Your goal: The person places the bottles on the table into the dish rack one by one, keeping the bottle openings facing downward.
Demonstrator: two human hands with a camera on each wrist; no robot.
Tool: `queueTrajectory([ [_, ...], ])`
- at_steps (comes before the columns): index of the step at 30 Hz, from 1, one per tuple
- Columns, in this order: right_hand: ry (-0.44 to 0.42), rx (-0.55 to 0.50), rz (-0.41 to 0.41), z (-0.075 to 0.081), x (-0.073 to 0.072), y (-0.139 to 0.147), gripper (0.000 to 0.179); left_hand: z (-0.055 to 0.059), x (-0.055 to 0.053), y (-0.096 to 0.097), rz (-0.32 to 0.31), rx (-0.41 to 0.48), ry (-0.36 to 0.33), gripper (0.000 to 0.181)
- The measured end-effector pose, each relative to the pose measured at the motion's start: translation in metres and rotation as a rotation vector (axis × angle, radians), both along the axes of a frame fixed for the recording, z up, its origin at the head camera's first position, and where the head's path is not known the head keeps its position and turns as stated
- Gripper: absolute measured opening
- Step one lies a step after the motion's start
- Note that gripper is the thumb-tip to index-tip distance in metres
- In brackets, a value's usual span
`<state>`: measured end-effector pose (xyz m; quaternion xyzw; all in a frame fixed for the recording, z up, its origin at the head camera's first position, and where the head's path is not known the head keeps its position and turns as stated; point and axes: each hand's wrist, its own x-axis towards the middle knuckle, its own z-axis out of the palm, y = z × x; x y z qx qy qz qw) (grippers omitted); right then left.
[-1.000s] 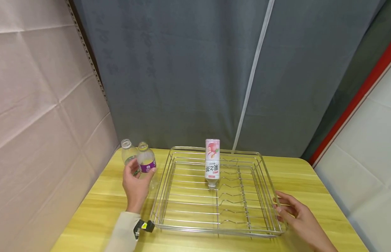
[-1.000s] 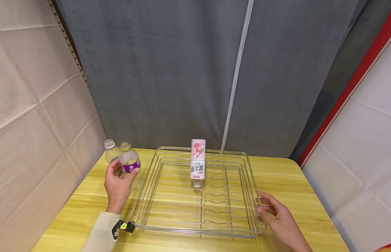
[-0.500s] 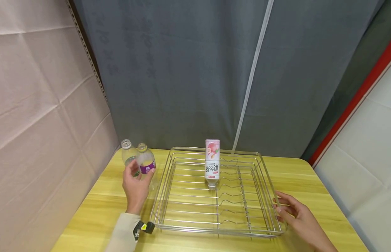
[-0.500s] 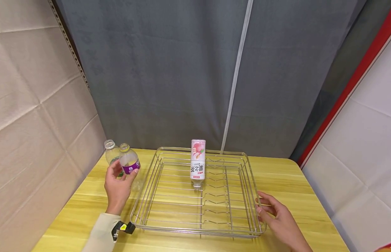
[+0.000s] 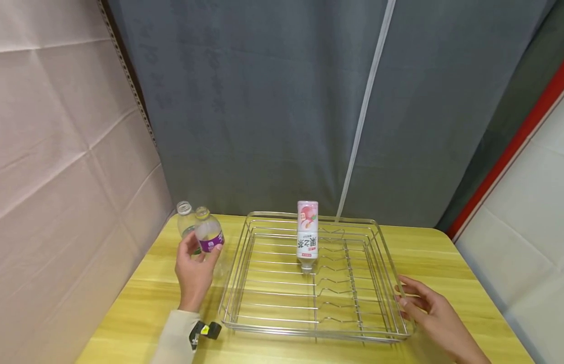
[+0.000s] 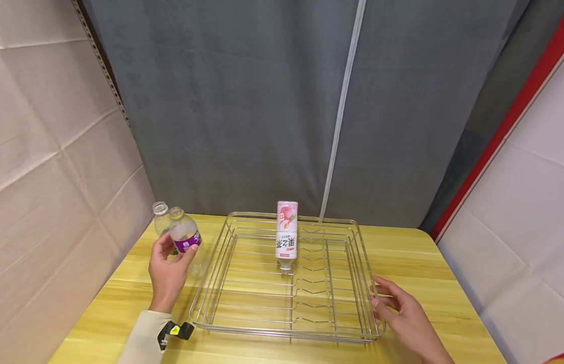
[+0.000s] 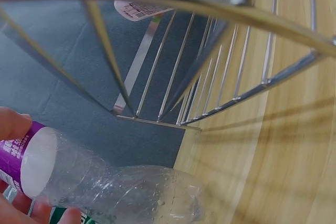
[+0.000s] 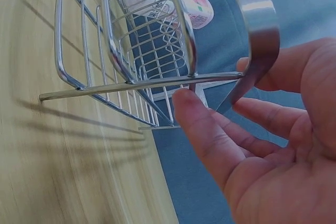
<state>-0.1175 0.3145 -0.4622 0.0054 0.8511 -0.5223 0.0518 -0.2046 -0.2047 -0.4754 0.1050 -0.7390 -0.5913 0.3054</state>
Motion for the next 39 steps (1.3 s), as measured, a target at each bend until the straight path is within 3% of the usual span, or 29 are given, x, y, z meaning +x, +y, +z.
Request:
queueTrajectory([
  [5, 0.026, 0.089, 0.002, 0.005, 0.001, 0.001, 0.065, 0.006, 0.004, -0.002, 0.004, -0.009, 0.001, 0.069],
  [9, 0.113, 0.146, -0.015, 0.007, 0.001, 0.001, 0.060, 0.011, 0.007, -0.004, 0.010, -0.008, 0.005, 0.068],
  [13, 0.187, 0.126, -0.039, 0.010, 0.002, 0.004, 0.056, 0.015, 0.011, -0.006, 0.015, -0.001, 0.005, 0.067],
  [22, 0.354, 0.090, -0.079, 0.024, 0.005, 0.011, 0.051, 0.035, 0.020, -0.008, -0.027, 0.040, 0.085, 0.067],
  [32, 0.482, -0.046, -0.053, 0.053, 0.005, 0.000, 0.053, 0.065, 0.029, -0.004, -0.084, -0.014, 0.163, 0.067],
  [39, 0.495, -0.100, -0.022, 0.077, 0.005, -0.018, 0.055, 0.086, 0.034, 0.005, -0.160, -0.087, 0.173, 0.068],
])
